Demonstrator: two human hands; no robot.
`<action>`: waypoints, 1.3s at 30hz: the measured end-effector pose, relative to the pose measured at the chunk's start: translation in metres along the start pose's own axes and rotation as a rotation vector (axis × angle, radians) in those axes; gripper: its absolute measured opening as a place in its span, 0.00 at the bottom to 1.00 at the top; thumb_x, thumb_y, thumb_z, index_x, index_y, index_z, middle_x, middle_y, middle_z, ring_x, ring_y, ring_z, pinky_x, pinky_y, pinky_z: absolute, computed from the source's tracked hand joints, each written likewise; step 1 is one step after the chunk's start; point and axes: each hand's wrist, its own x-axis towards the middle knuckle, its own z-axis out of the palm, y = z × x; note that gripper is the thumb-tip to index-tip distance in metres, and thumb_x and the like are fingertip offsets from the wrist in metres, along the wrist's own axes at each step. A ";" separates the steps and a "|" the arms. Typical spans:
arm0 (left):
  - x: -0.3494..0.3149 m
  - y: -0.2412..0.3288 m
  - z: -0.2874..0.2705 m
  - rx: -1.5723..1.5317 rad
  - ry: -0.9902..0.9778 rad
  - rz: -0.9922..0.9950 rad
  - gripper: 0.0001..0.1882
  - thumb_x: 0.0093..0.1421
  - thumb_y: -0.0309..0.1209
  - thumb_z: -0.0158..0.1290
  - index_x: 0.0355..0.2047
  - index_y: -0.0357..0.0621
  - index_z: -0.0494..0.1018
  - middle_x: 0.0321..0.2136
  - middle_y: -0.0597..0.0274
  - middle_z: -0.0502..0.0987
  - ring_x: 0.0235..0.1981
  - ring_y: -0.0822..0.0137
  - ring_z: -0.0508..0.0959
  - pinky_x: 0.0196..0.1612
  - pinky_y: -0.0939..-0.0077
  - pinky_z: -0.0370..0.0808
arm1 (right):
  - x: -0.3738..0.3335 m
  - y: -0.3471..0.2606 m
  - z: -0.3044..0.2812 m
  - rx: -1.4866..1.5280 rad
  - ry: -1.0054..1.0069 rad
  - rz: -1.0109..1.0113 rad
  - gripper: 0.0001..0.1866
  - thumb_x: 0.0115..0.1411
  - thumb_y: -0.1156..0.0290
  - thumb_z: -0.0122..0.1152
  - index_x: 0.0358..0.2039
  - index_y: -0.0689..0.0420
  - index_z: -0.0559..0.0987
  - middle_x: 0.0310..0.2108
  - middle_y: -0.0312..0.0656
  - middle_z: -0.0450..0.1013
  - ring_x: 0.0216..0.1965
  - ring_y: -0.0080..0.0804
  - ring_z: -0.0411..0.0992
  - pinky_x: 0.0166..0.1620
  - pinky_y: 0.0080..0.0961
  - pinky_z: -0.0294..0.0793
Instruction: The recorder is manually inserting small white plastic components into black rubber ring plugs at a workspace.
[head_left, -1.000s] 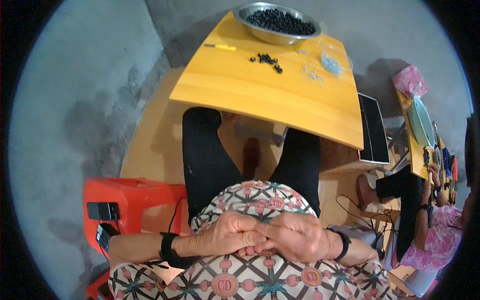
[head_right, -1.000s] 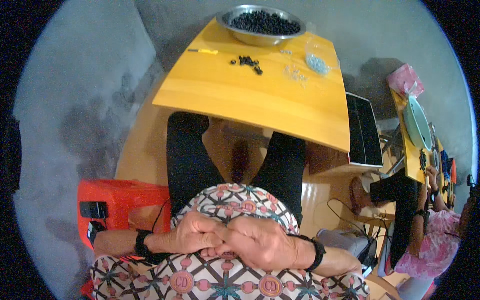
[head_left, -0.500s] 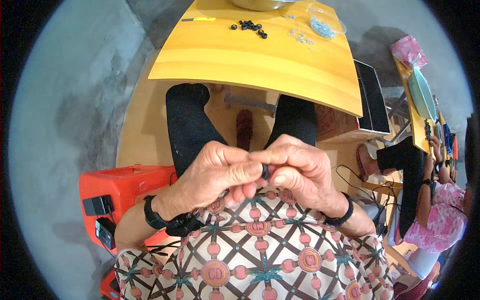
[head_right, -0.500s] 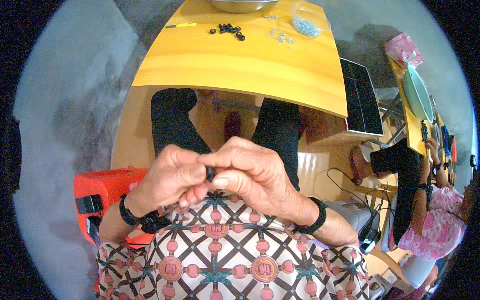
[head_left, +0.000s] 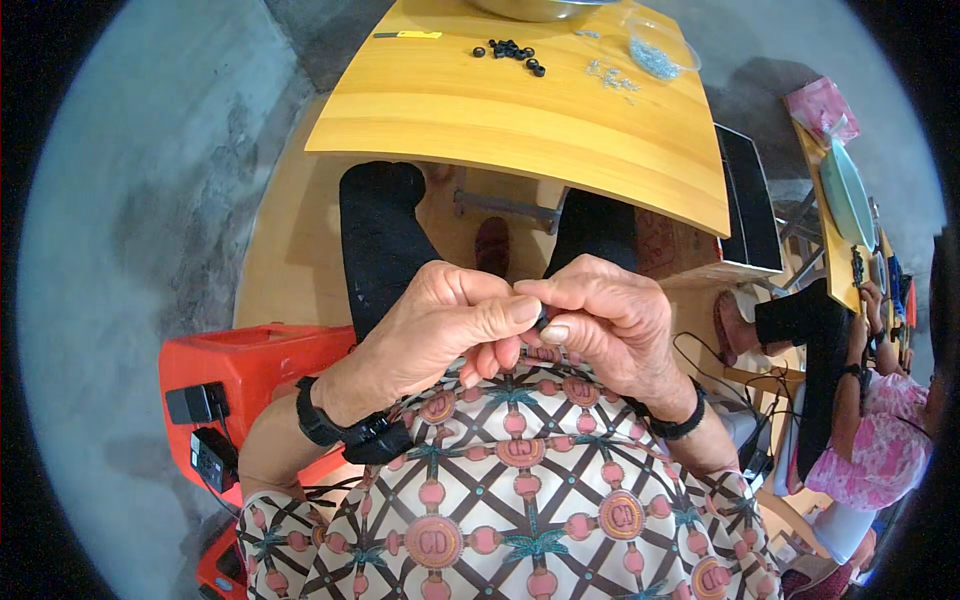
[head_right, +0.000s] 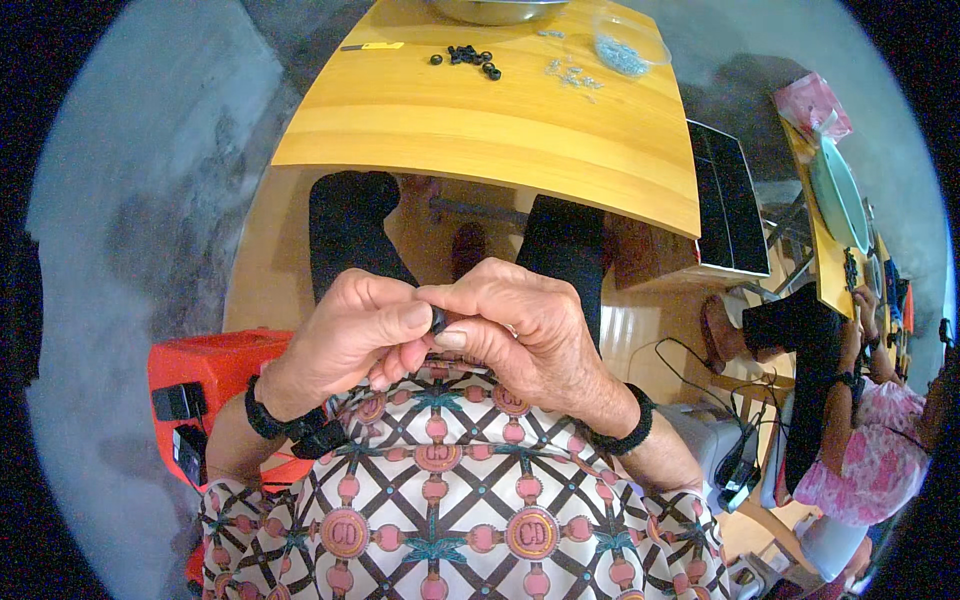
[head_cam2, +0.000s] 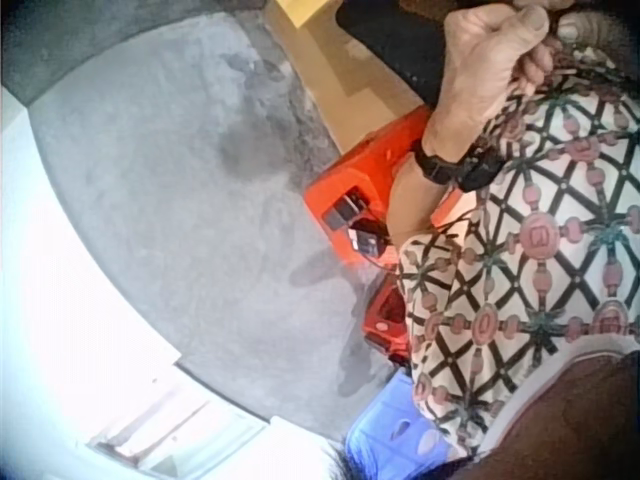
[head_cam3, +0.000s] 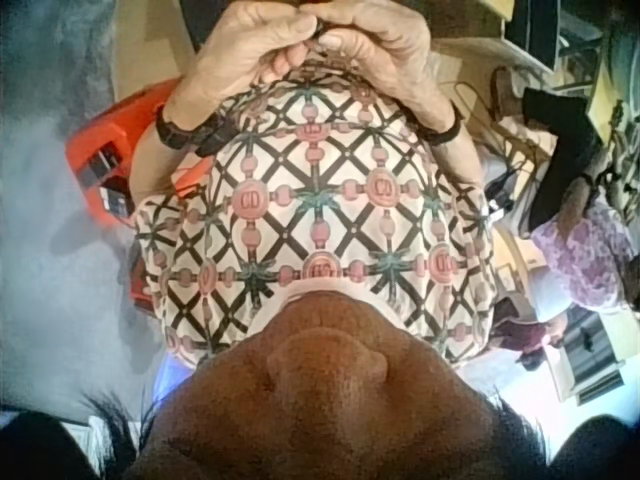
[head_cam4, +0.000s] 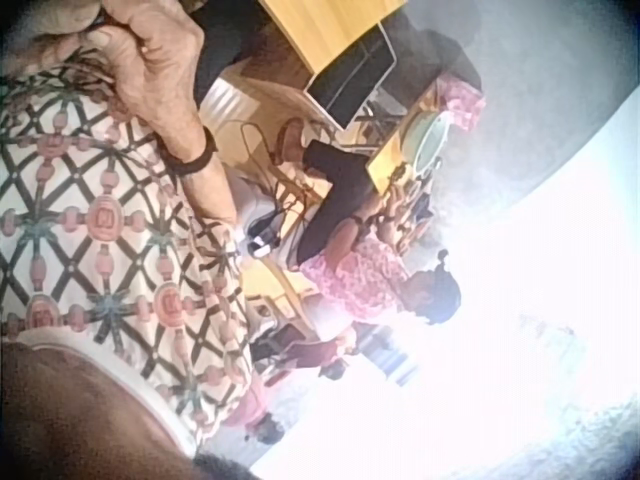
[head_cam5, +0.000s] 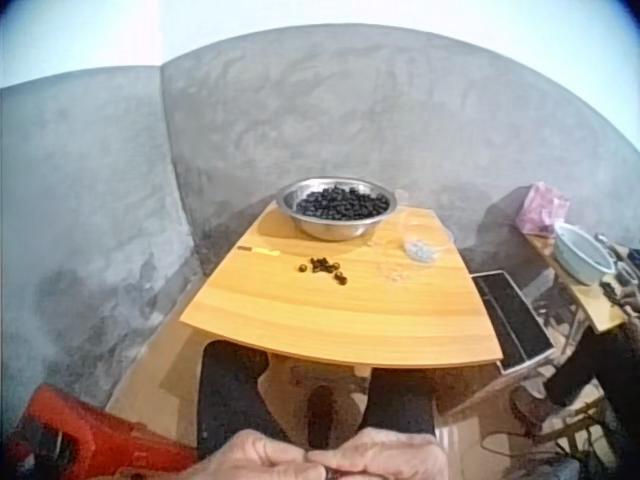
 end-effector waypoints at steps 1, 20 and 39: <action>0.000 0.000 0.000 0.000 0.000 0.001 0.14 0.60 0.35 0.53 0.23 0.36 0.75 0.15 0.64 0.73 0.11 0.80 0.69 0.12 0.89 0.64 | 0.000 0.000 0.000 -0.001 0.000 -0.001 0.14 0.51 0.72 0.64 0.40 0.61 0.79 0.26 0.41 0.75 0.29 0.33 0.72 0.34 0.25 0.71; 0.011 0.001 -0.002 0.315 0.010 0.034 0.17 0.61 0.36 0.53 0.20 0.35 0.75 0.15 0.64 0.74 0.14 0.79 0.72 0.16 0.88 0.68 | -0.005 0.005 -0.008 -0.088 -0.033 -0.055 0.12 0.54 0.71 0.61 0.39 0.61 0.77 0.28 0.48 0.73 0.31 0.43 0.74 0.33 0.32 0.74; 0.148 0.056 -0.117 0.340 0.370 0.455 0.13 0.58 0.32 0.54 0.39 0.34 0.75 0.27 0.64 0.76 0.24 0.77 0.75 0.25 0.86 0.73 | -0.114 0.241 -0.326 0.549 1.184 0.465 0.10 0.61 0.73 0.52 0.42 0.61 0.70 0.36 0.43 0.73 0.31 0.30 0.74 0.27 0.20 0.74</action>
